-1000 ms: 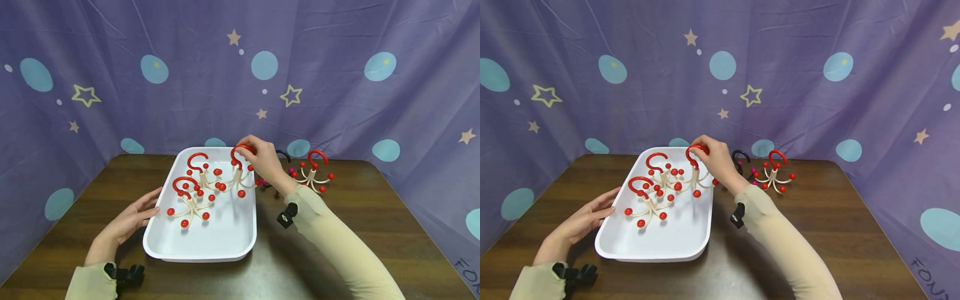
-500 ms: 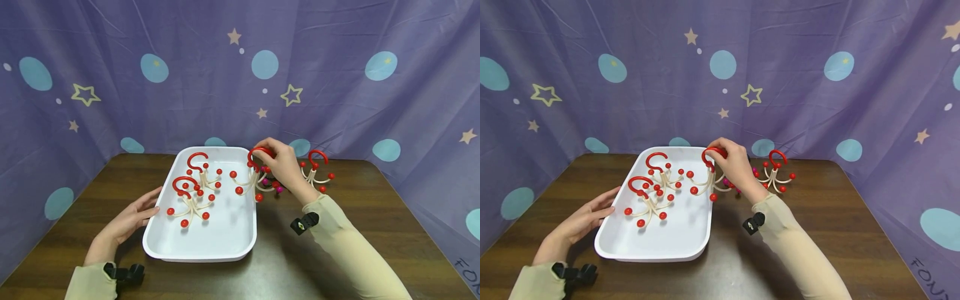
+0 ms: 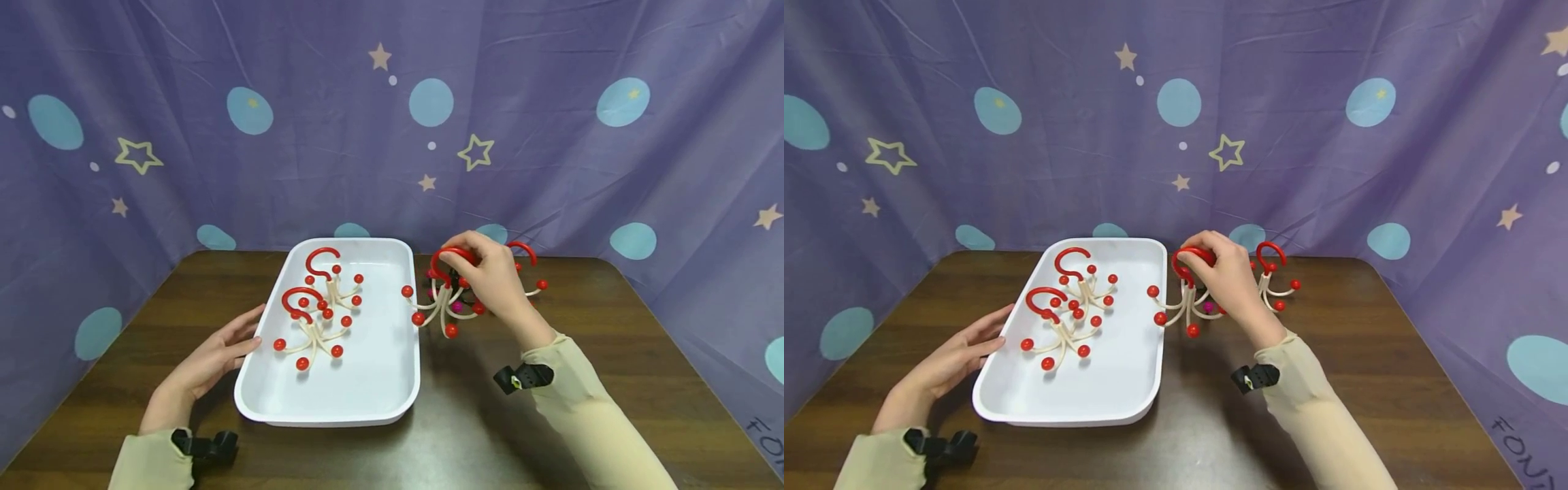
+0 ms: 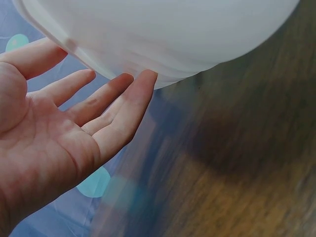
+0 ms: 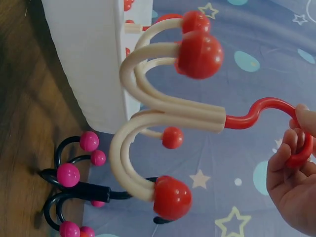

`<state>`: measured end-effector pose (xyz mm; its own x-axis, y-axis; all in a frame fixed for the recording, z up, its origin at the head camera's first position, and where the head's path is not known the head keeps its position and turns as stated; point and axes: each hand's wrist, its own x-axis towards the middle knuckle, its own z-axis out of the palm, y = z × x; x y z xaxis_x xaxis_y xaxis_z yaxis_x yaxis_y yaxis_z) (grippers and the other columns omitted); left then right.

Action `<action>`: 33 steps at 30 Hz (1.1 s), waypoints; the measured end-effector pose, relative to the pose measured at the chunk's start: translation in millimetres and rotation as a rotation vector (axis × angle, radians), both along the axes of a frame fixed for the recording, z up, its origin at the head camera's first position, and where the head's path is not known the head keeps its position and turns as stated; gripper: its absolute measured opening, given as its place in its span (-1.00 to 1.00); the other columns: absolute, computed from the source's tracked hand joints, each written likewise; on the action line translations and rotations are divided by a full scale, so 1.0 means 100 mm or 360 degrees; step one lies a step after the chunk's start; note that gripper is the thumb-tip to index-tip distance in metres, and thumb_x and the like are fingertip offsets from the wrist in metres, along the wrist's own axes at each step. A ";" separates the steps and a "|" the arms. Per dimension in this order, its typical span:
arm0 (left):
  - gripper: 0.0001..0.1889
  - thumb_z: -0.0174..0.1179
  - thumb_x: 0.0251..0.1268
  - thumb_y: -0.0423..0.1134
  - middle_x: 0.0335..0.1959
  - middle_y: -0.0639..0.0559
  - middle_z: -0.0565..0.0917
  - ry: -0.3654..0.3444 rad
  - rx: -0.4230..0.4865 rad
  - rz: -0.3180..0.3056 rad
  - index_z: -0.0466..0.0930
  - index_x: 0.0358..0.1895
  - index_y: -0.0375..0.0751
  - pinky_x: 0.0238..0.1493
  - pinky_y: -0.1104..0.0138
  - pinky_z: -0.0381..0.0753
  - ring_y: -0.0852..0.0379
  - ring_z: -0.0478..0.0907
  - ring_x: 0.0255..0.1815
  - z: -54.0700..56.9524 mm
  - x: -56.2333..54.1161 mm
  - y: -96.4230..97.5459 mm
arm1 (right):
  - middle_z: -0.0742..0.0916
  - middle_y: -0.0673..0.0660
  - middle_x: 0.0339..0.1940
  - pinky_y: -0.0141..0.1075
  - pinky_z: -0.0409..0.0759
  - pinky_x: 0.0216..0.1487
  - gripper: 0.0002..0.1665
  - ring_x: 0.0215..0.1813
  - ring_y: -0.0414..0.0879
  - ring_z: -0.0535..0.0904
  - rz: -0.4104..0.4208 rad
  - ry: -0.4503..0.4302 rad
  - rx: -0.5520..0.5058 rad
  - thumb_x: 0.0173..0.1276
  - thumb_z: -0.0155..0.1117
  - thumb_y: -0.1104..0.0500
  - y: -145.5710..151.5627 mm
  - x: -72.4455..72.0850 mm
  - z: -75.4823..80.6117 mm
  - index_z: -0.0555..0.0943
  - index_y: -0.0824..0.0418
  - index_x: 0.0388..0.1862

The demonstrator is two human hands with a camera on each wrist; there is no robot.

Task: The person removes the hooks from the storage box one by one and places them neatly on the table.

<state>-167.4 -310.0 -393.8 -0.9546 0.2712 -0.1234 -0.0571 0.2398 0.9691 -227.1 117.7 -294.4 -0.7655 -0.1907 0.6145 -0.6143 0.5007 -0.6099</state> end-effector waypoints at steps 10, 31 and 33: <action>-0.31 -0.01 0.34 -0.25 0.33 -0.36 0.06 -0.0010 0.0008 0.0004 -0.16 0.44 -0.11 -0.13 0.20 0.56 0.24 0.52 -0.04 0.01 -0.01 0.01 | 0.67 -0.11 -0.39 -0.41 0.43 -0.44 -0.81 -0.45 -0.24 0.49 -0.0054 -0.0158 0.0048 0.16 0.30 -0.04 0.17 0.20 -0.02 0.63 -0.02 -0.28; -0.30 0.00 0.34 -0.24 0.34 -0.36 0.05 -0.0028 0.0016 0.0009 -0.17 0.44 -0.12 -0.14 0.21 0.57 0.26 0.52 -0.05 0.01 0.00 0.01 | 0.69 0.00 -0.30 -0.40 0.47 -0.36 -0.79 -0.39 -0.22 0.55 0.0015 -0.0418 -0.0022 0.19 0.29 0.01 0.34 0.24 -0.39 0.62 0.06 -0.24; -0.30 0.00 0.33 -0.24 0.34 -0.36 0.05 -0.0029 0.0014 0.0009 -0.17 0.44 -0.12 -0.14 0.21 0.57 0.26 0.52 -0.05 0.00 0.00 0.01 | 0.69 0.02 -0.28 -0.39 0.48 -0.34 -0.79 -0.36 -0.21 0.55 0.0039 -0.0438 -0.0033 0.19 0.29 0.04 0.34 0.23 -0.41 0.62 0.09 -0.23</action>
